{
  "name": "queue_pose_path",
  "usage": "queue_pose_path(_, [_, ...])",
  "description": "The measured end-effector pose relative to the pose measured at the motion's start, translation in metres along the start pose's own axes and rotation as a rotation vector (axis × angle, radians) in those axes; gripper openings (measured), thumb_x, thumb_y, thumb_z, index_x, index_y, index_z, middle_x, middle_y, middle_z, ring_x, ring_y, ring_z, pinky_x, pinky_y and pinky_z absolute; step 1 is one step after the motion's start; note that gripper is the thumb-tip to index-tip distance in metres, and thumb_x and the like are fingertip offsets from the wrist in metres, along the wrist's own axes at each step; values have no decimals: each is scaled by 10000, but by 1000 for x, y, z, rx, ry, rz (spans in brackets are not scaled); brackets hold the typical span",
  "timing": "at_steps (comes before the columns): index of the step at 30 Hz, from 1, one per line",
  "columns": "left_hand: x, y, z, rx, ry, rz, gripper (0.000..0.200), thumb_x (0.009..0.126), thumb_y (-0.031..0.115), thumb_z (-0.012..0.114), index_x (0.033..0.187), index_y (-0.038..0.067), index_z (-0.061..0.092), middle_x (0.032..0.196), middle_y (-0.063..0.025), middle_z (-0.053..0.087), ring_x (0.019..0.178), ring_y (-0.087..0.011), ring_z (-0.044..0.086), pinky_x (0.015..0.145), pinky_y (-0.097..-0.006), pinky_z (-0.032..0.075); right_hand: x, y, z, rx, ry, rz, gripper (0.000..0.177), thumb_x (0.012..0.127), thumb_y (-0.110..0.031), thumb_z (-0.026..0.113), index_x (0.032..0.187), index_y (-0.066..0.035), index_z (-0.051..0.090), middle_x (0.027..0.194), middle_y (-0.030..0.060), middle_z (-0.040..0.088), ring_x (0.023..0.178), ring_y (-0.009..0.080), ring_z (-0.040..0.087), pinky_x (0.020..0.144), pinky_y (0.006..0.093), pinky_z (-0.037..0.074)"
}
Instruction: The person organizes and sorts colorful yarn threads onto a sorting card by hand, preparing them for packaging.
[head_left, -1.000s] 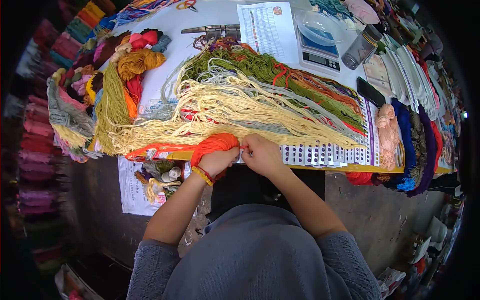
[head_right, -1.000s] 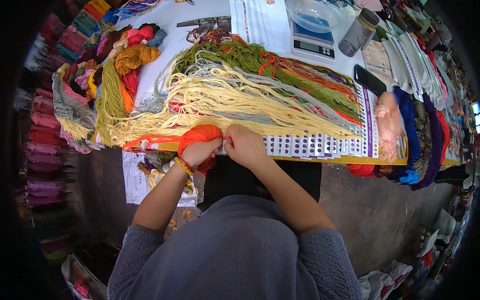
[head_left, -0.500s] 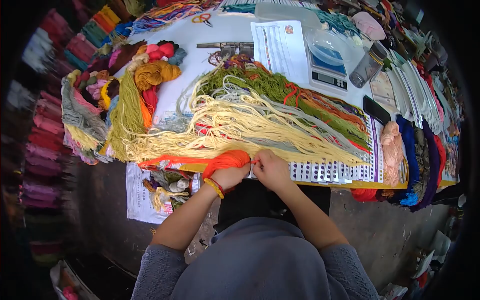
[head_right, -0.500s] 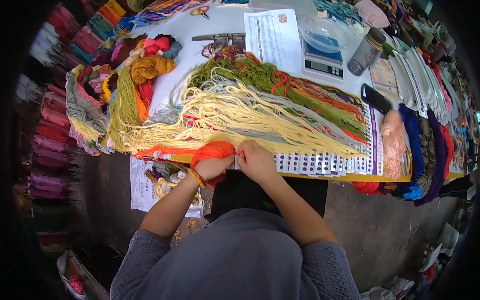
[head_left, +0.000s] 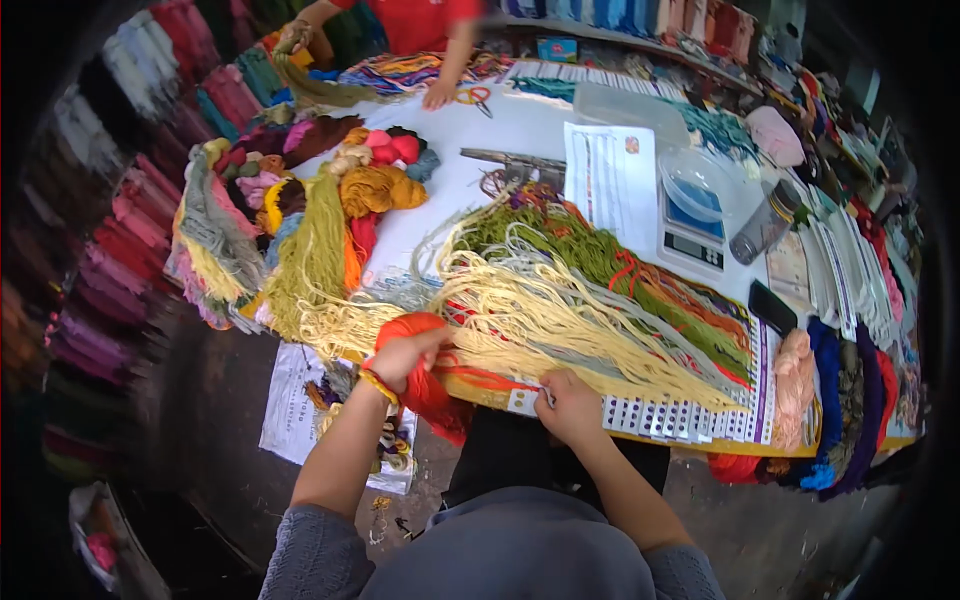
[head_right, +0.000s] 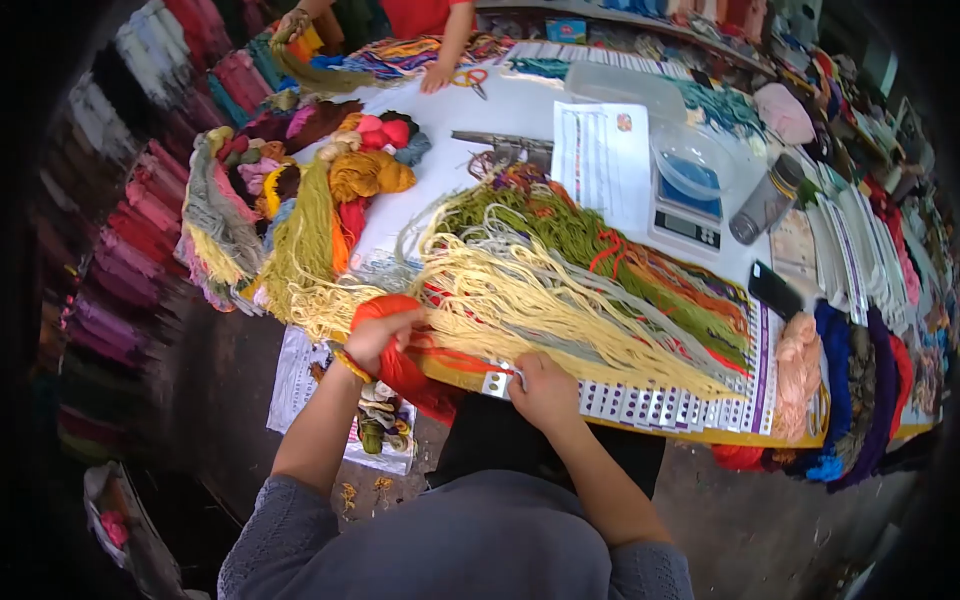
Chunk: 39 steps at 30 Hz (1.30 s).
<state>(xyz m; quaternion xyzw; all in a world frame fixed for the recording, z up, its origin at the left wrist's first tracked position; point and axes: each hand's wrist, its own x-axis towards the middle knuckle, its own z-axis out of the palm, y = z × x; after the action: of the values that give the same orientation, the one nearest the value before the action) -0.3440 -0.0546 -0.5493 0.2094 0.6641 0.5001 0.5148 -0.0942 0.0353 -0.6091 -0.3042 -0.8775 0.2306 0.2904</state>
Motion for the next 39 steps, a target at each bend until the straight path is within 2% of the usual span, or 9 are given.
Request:
queue_pose_path(2, [-1, 8, -28, -361, -14, 129, 258, 867, 180, 501, 1043, -8, 518, 557, 20, 439, 474, -76, 407, 467, -202, 345, 0, -2, 0, 10, 13, -21, 147, 685, -125, 581, 818, -67, 551, 769, 97, 559, 650, 273, 561, 567, 356, 459])
queue_pose_path(4, [-7, 23, -48, -562, -11, 201, 347, 878, 201, 488, 1164, 11, 434, 578, 22, 424, 474, -77, 397, 470, -194, 352, -1, -1, 1, 4, 7, 11, 139, 692, -149, 581, 810, -85, 548, 788, 80, 566, 673, 267, 569, 573, 359, 462])
queue_pose_path(9, [-12, 32, -69, -689, -66, 386, 461, 896, 309, 457, 1262, 51, 350, 627, 13, 445, 527, -94, 417, 515, -223, 362, -1, -3, 1, 4, 18, 8, 115, 689, -126, 583, 791, -86, 547, 763, 75, 565, 655, 261, 565, 561, 353, 458])
queue_pose_path(12, [-13, 32, -69, -705, -19, 407, 480, 891, 329, 463, 1273, 65, 339, 631, 12, 444, 529, -98, 420, 519, -230, 365, 0, -2, 2, -8, 73, -44, 98, 685, -96, 596, 767, -78, 547, 700, 73, 552, 569, 229, 554, 510, 326, 449])
queue_pose_path(15, [-10, 31, -75, -724, 6, 408, 486, 883, 354, 470, 1268, 87, 344, 669, 5, 484, 542, -102, 442, 521, -230, 375, 0, -2, 3, 3, 78, -41, 91, 691, -94, 593, 764, -73, 543, 709, 81, 556, 560, 230, 555, 506, 322, 452])
queue_pose_path(18, [-1, 32, -95, -703, 57, 420, 460, 876, 366, 479, 1240, 110, 363, 715, -6, 521, 550, -105, 463, 511, -230, 395, -1, -1, 4, 0, 36, -6, 103, 685, -106, 582, 780, -85, 546, 748, 70, 563, 639, 253, 562, 548, 342, 458])
queue_pose_path(22, [10, 56, -120, -685, 164, 442, 443, 862, 373, 503, 1220, 151, 367, 774, -31, 546, 532, -110, 472, 483, -240, 418, -1, -4, 3, -6, 38, -16, 94, 685, -98, 582, 770, -84, 545, 740, 69, 563, 635, 252, 562, 544, 341, 459])
queue_pose_path(27, [24, 97, -140, -578, 309, 443, 274, 850, 377, 525, 946, 148, 409, 817, -52, 559, 507, -112, 478, 436, -229, 424, -1, -3, 5, -39, 47, -27, 83, 688, -97, 586, 759, -82, 546, 736, 70, 565, 631, 250, 563, 542, 338, 460])
queue_pose_path(39, [49, 88, -141, -521, 305, 310, 290, 854, 388, 516, 998, 141, 464, 819, -30, 597, 529, -99, 482, 442, -240, 419, 2, -6, 5, -69, 84, -64, 78, 687, -73, 603, 733, -73, 540, 699, 75, 551, 555, 228, 546, 494, 322, 444])
